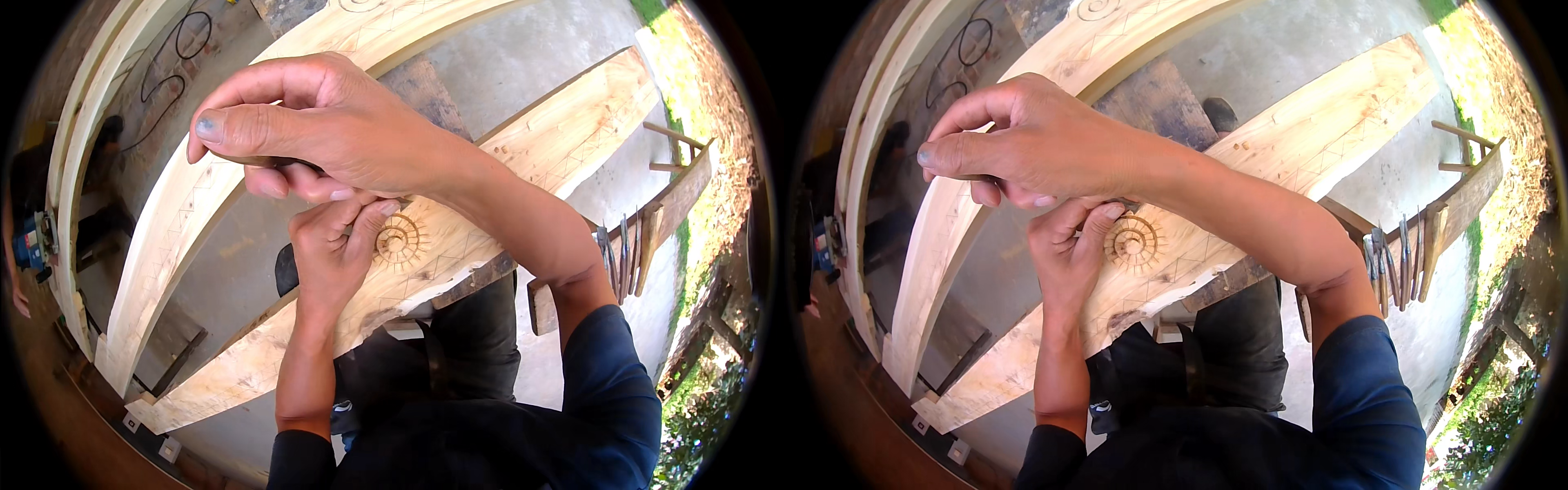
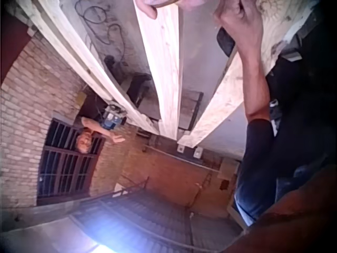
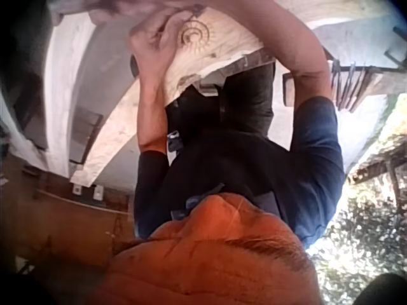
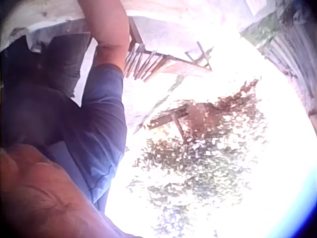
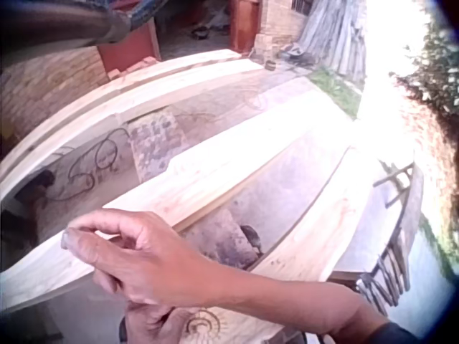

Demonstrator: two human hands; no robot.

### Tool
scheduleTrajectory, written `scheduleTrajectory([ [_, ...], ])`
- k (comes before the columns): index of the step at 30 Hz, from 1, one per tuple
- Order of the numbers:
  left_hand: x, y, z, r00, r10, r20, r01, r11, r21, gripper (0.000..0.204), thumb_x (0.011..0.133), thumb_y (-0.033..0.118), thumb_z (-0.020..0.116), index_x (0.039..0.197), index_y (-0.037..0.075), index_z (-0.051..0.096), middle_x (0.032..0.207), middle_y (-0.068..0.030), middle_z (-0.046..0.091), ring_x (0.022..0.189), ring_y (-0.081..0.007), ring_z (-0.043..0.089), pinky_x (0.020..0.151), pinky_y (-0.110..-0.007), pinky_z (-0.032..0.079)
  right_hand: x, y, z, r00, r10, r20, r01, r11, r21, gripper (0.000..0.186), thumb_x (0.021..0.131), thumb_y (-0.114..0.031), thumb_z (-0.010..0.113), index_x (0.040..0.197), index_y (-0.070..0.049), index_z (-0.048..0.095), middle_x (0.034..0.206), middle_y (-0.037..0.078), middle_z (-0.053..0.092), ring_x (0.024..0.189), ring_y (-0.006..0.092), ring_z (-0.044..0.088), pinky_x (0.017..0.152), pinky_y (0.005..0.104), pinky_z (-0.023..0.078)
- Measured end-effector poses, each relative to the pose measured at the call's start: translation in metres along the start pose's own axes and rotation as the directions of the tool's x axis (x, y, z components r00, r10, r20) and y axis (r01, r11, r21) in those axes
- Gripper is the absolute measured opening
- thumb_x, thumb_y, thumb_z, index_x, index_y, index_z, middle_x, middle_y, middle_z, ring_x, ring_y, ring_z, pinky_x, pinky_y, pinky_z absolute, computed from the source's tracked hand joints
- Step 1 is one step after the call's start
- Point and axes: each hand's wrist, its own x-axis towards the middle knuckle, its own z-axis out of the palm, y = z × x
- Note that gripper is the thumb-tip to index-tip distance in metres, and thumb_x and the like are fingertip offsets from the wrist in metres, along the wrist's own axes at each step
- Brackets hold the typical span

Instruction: The person carves a spiral pattern into a large curved wooden beam using a chisel.

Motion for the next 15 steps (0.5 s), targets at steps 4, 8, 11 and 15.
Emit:
scheduleTrajectory([
  [4,-0.002,0.006,-0.005,0.996,-0.092,0.02,0.091,0.995,0.041,0.007,0.099,0.002,0.083,0.102,-0.003,0.085,0.085,-0.003,0.081,0.08,-0.0077,0.067,0.074,-0.027,0.053,0.007,0.009,0.011,0.999,0.013,-0.032,-0.016,0.997,-0.075,0.037,0.106,-0.035,0.079,0.119,-0.001,0.081,0.076,0.005,0.069,0.054,0.0041,0.048,0.046,0.0233,0.036],
  [8,-0.003,-0.001,-0.005,0.995,-0.1,0.024,0.1,0.995,0.022,0.006,0.098,0.001,0.084,0.102,-0.003,0.086,0.087,-0.0032,0.082,0.081,-0.0074,0.068,0.076,-0.026,0.054,0.009,0.016,0.009,1.0,0.021,-0.02,-0.023,0.995,-0.1,0.038,0.106,-0.036,0.078,0.119,-0.001,0.081,0.075,0.005,0.069,0.052,0.0042,0.048,0.045,0.0233,0.035],
  [11,-0.004,-0.002,-0.005,0.993,-0.115,0.022,0.116,0.993,-0.022,0.007,0.098,0.002,0.085,0.103,-0.003,0.086,0.089,-0.0037,0.083,0.083,-0.0076,0.069,0.078,-0.026,0.055,0.009,0.015,0.01,1.0,0.019,-0.022,-0.022,0.989,-0.146,0.038,0.107,-0.036,0.077,0.118,-0.001,0.082,0.074,0.005,0.069,0.051,0.0042,0.047,0.043,0.0235,0.034],
  [15,-0.005,-0.007,-0.005,0.992,-0.121,0.029,0.122,0.992,-0.023,0.008,0.098,0.001,0.084,0.104,-0.003,0.085,0.091,-0.0045,0.084,0.084,-0.0081,0.07,0.079,-0.026,0.055,0.01,0.017,0.008,0.999,0.032,0.0,-0.032,0.987,-0.155,0.037,0.108,-0.036,0.075,0.118,-0.001,0.082,0.073,0.005,0.068,0.05,0.0041,0.047,0.042,0.0234,0.034],
])
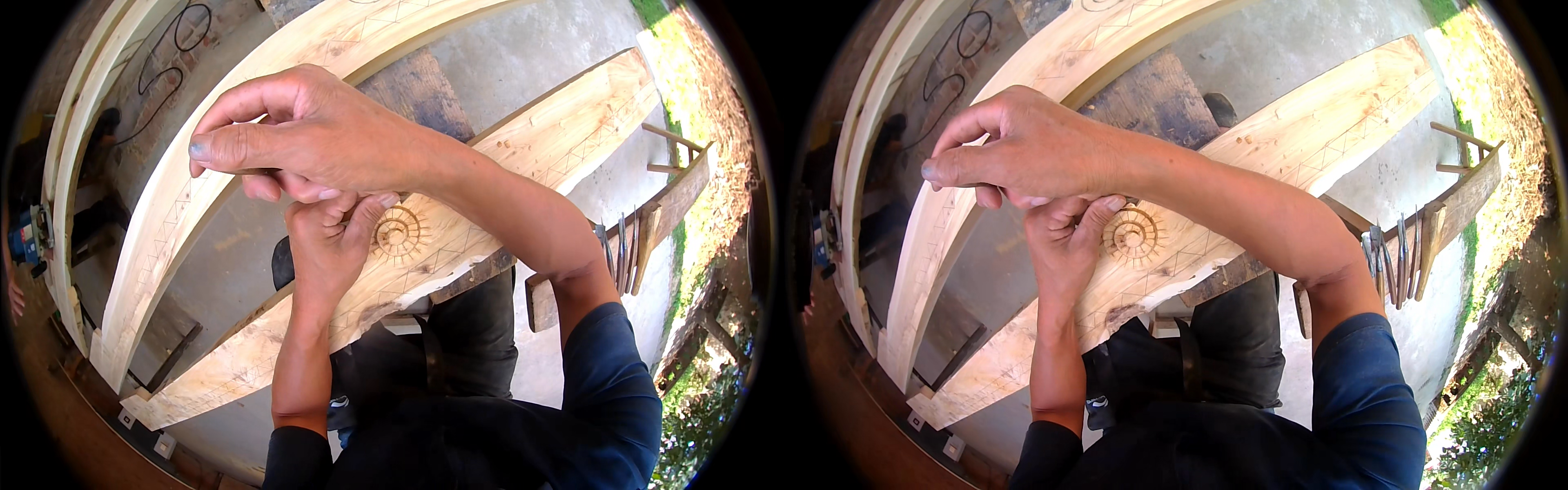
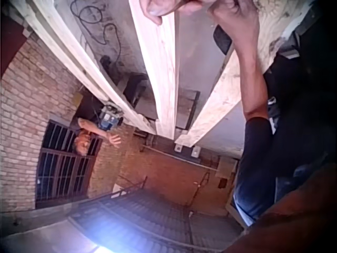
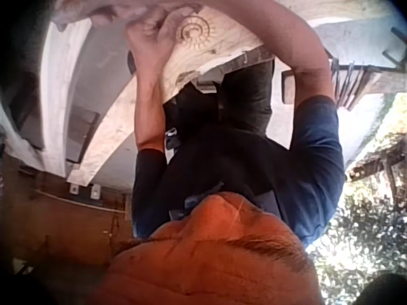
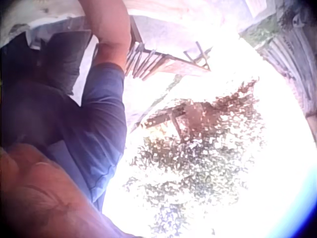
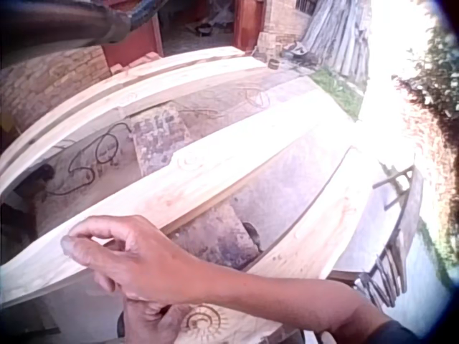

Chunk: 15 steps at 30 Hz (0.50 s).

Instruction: The person carves a spiral pattern into a large curved wooden beam using a chisel.

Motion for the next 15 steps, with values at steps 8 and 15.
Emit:
scheduleTrajectory([
  [8,0.002,0.0071,0.0006,1.0,0.018,-0.005,-0.018,0.999,-0.027,0.005,0.097,-0.002,0.083,0.102,-0.003,0.085,0.089,-0.0036,0.082,0.083,-0.0077,0.068,0.077,-0.026,0.054,0.0013,-0.0027,-0.0027,0.999,0.036,0.024,-0.037,0.999,0.015,0.039,0.11,-0.039,0.076,0.123,-0.003,0.082,0.076,0.003,0.068,0.049,0.001,0.045,0.042,0.0203,0.031],
  [15,0.0011,0.0037,0.0015,1.0,0.018,-0.02,-0.018,0.999,-0.045,0.004,0.097,-0.002,0.084,0.101,-0.003,0.085,0.088,-0.0029,0.081,0.081,-0.0075,0.067,0.076,-0.026,0.053,0.0019,-0.0005,-0.0007,0.998,0.05,0.029,-0.05,0.999,0.005,0.039,0.109,-0.04,0.076,0.12,-0.003,0.082,0.075,0.003,0.068,0.049,0.0021,0.044,0.042,0.0212,0.032],
])
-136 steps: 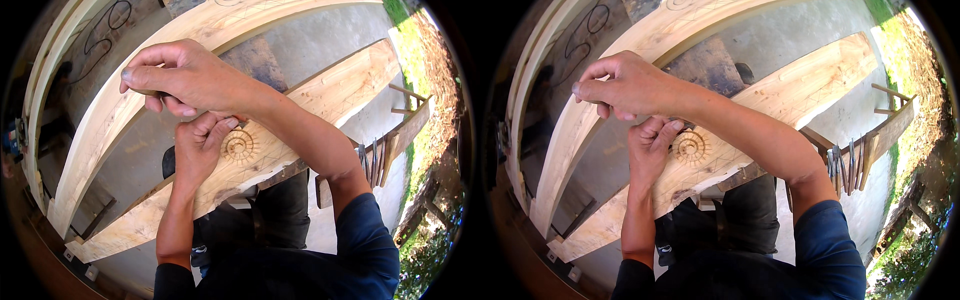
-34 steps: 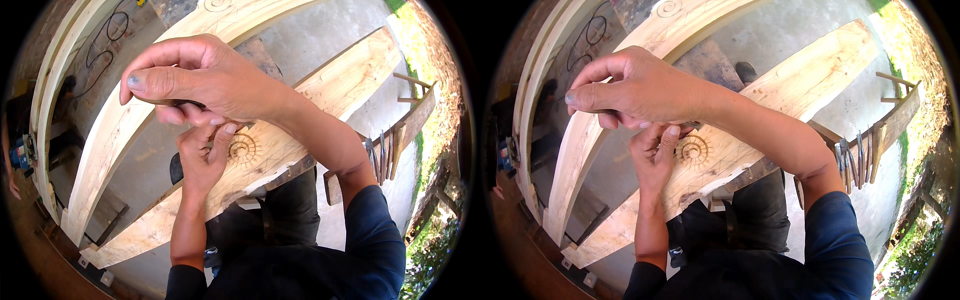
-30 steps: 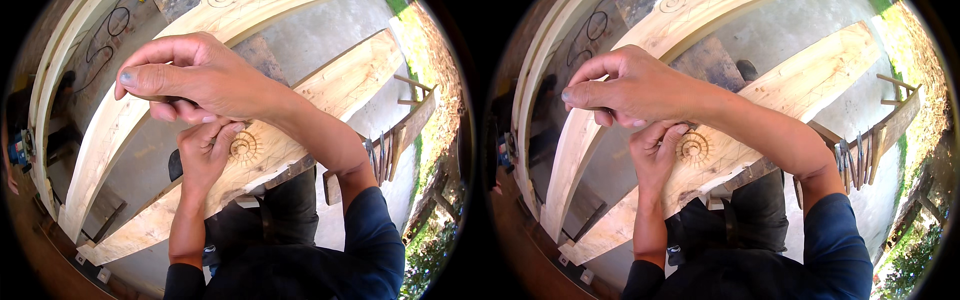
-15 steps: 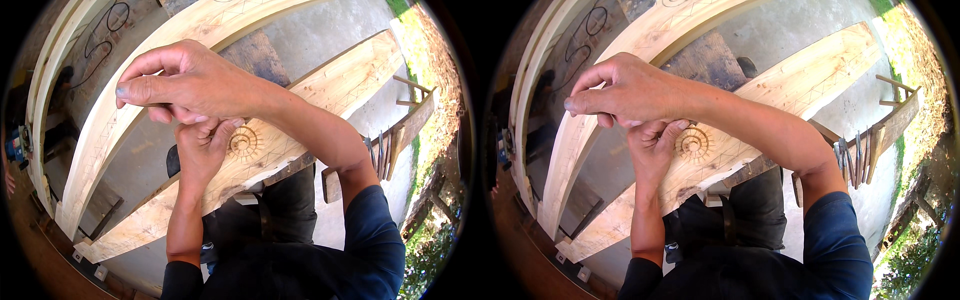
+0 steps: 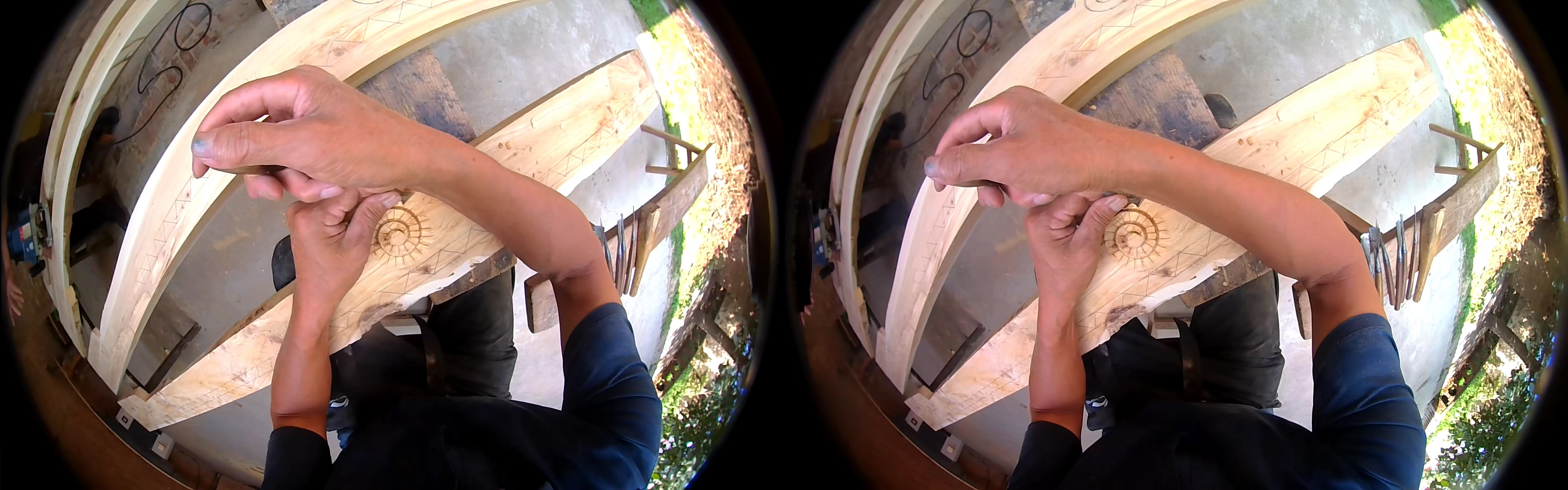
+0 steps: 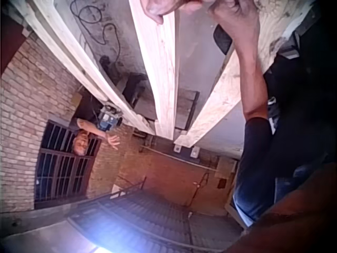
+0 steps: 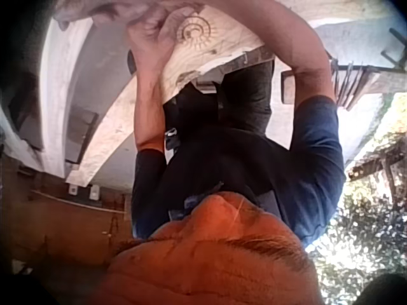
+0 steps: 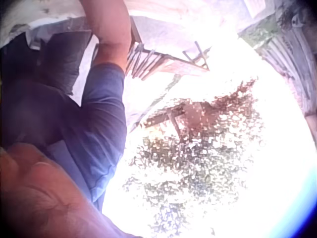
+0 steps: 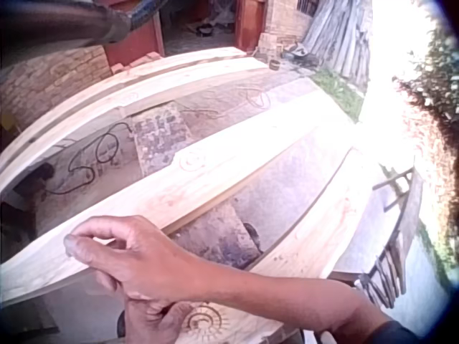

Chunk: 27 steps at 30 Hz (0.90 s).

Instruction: The person carves a spiral pattern into a large curved wooden beam using a chisel.

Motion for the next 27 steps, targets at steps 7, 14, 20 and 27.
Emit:
scheduleTrajectory([
  [7,0.0,0.001,-0.001,1.0,-0.023,0.013,0.023,1.0,0.001,0.006,0.098,-0.001,0.084,0.103,-0.003,0.085,0.091,-0.0036,0.082,0.083,-0.0081,0.068,0.078,-0.026,0.054,-0.001,-0.001,0.0,1.0,0.011,0.007,-0.011,1.0,0.01,0.037,0.109,-0.038,0.074,0.115,-0.003,0.082,0.074,0.003,0.066,0.049,0.0037,0.042,0.042,0.0234,0.032],
  [14,-0.001,-0.003,-0.001,0.999,-0.04,0.015,0.04,0.999,-0.011,0.007,0.098,-0.001,0.084,0.105,-0.003,0.085,0.092,-0.0043,0.083,0.087,-0.0087,0.071,0.08,-0.026,0.055,-0.002,-0.003,0.0,0.996,0.088,0.031,-0.088,0.996,0.004,0.039,0.107,-0.039,0.075,0.117,-0.003,0.081,0.077,0.004,0.068,0.052,0.005,0.046,0.045,0.0249,0.035],
  [20,-0.007,-0.004,0.0,0.989,-0.146,-0.03,0.133,0.952,-0.275,0.017,0.103,0.0,0.08,0.119,-0.006,0.077,0.1,-0.0054,0.082,0.094,-0.0111,0.076,0.081,-0.027,0.059,0.003,0.004,0.006,0.987,0.055,0.153,-0.028,0.985,-0.17,0.046,0.105,-0.042,0.074,0.122,0.0,0.081,0.08,0.007,0.071,0.061,0.0134,0.06,0.056,0.0316,0.049],
  [27,-0.005,-0.004,-0.001,0.995,-0.098,-0.009,0.094,0.97,-0.223,0.013,0.099,-0.006,0.083,0.111,-0.004,0.081,0.096,-0.0053,0.083,0.084,-0.0076,0.071,0.075,-0.025,0.055,-0.001,0.003,0.006,0.992,0.042,0.117,-0.021,0.984,-0.179,0.046,0.104,-0.043,0.077,0.126,-0.003,0.081,0.07,0.0,0.06,0.059,0.0073,0.05,0.053,0.0293,0.039],
])
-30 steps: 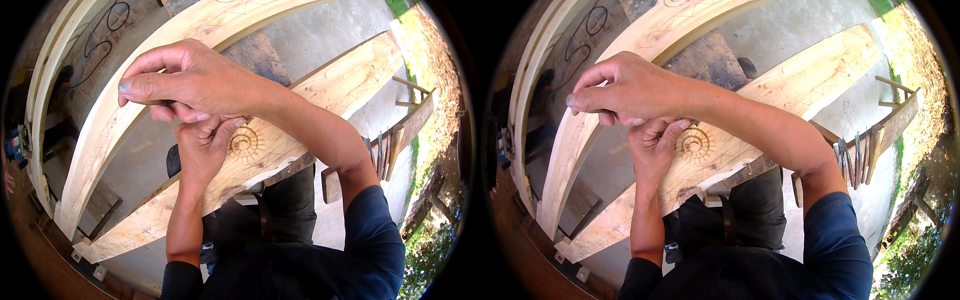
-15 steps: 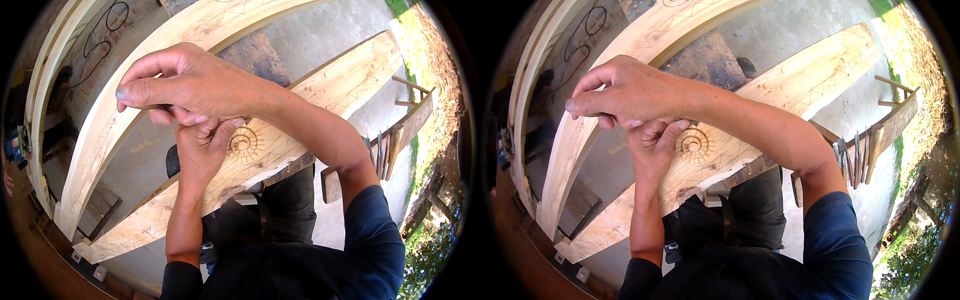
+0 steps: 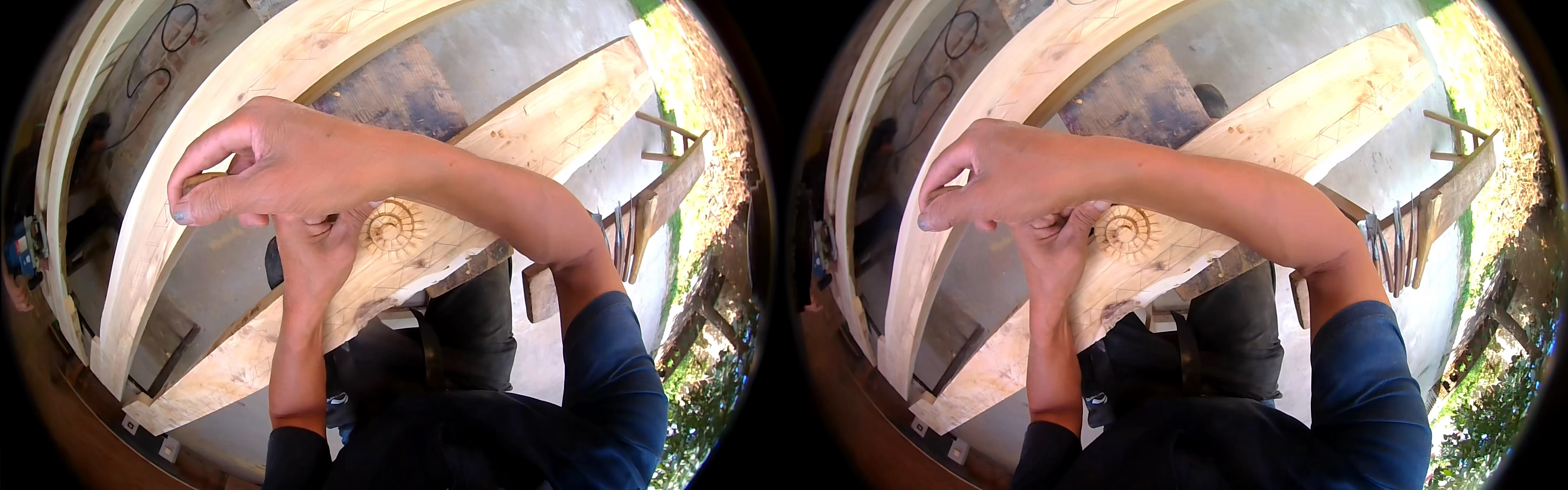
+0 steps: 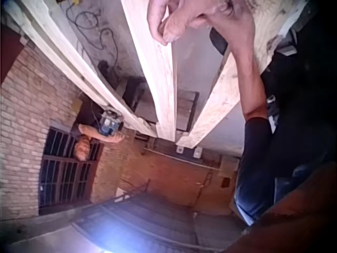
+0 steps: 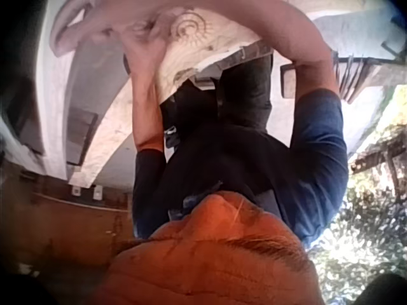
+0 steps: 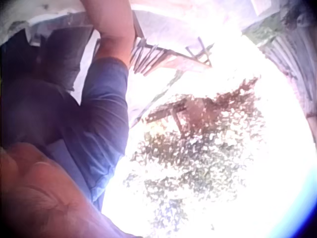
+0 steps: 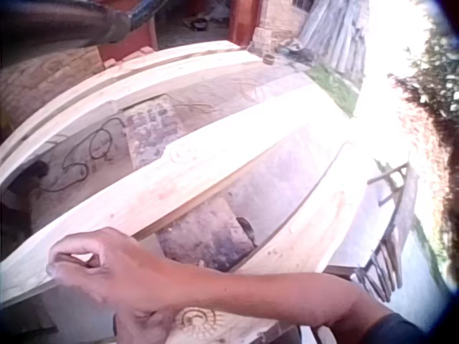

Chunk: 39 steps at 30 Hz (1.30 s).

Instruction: The person carves a spiral pattern into a large curved wooden beam using a chisel.

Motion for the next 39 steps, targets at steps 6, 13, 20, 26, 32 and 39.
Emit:
scheduleTrajectory([
  [6,-0.003,-0.012,-0.007,1.0,-0.003,0.019,0.0,0.988,0.157,0.011,0.1,-0.006,0.082,0.111,-0.005,0.081,0.095,-0.0062,0.083,0.085,-0.0082,0.073,0.076,-0.024,0.055,0.004,0.006,0.0,0.998,-0.063,-0.013,0.063,0.998,-0.009,0.047,0.101,-0.043,0.079,0.124,-0.001,0.082,0.069,0.0,0.06,0.06,0.0079,0.05,0.054,0.0298,0.04],
  [13,-0.001,-0.01,-0.006,0.998,0.046,0.037,-0.054,0.968,0.245,0.009,0.101,-0.004,0.082,0.11,-0.007,0.081,0.093,-0.0059,0.082,0.084,-0.0083,0.072,0.076,-0.023,0.055,0.006,0.006,-0.001,0.997,-0.061,-0.04,0.061,0.998,-0.01,0.052,0.094,-0.044,0.078,0.122,0.0,0.084,0.08,0.012,0.074,0.071,0.0193,0.07,0.068,0.0357,0.057],
  [20,0.001,-0.008,-0.003,1.0,0.021,-0.013,-0.018,0.982,0.188,0.007,0.1,-0.004,0.084,0.105,-0.007,0.08,0.087,-0.0037,0.079,0.082,-0.0081,0.071,0.075,-0.022,0.054,0.004,0.008,-0.002,0.978,-0.111,-0.176,0.116,0.993,0.019,0.048,0.095,-0.043,0.079,0.12,-0.002,0.084,0.08,0.012,0.075,0.066,0.0159,0.066,0.065,0.0343,0.056],
  [26,0.001,-0.001,-0.001,1.0,0.014,0.02,-0.018,0.979,0.202,0.007,0.101,0.0,0.083,0.1,-0.006,0.079,0.082,-0.0028,0.076,0.078,-0.0066,0.066,0.072,-0.025,0.05,-0.005,-0.006,-0.005,0.996,0.053,-0.071,-0.038,0.978,0.206,0.042,0.107,-0.039,0.078,0.129,-0.003,0.078,0.07,-0.002,0.058,0.053,0.0028,0.041,0.045,0.0251,0.028],
  [32,0.005,0.004,0.011,0.997,0.074,-0.016,-0.071,0.984,0.166,0.009,0.1,0.005,0.084,0.098,-0.002,0.079,0.066,-0.004,0.071,0.061,-0.0049,0.055,0.06,-0.027,0.047,0.003,-0.003,-0.012,0.974,0.07,-0.216,-0.015,0.969,0.246,0.042,0.107,-0.039,0.077,0.128,-0.003,0.078,0.072,0.0,0.061,0.053,0.0033,0.04,0.046,0.0244,0.031],
  [39,0.004,0.003,0.005,1.0,0.016,0.025,-0.021,0.977,0.211,0.015,0.108,0.007,0.077,0.113,-0.006,0.078,0.095,-0.0084,0.083,0.09,-0.013,0.078,0.084,-0.03,0.063,0.006,0.001,-0.01,0.968,-0.007,-0.252,0.043,0.99,0.136,0.041,0.108,-0.038,0.077,0.129,-0.003,0.079,0.071,0.001,0.061,0.054,0.0031,0.043,0.047,0.024,0.032],
])
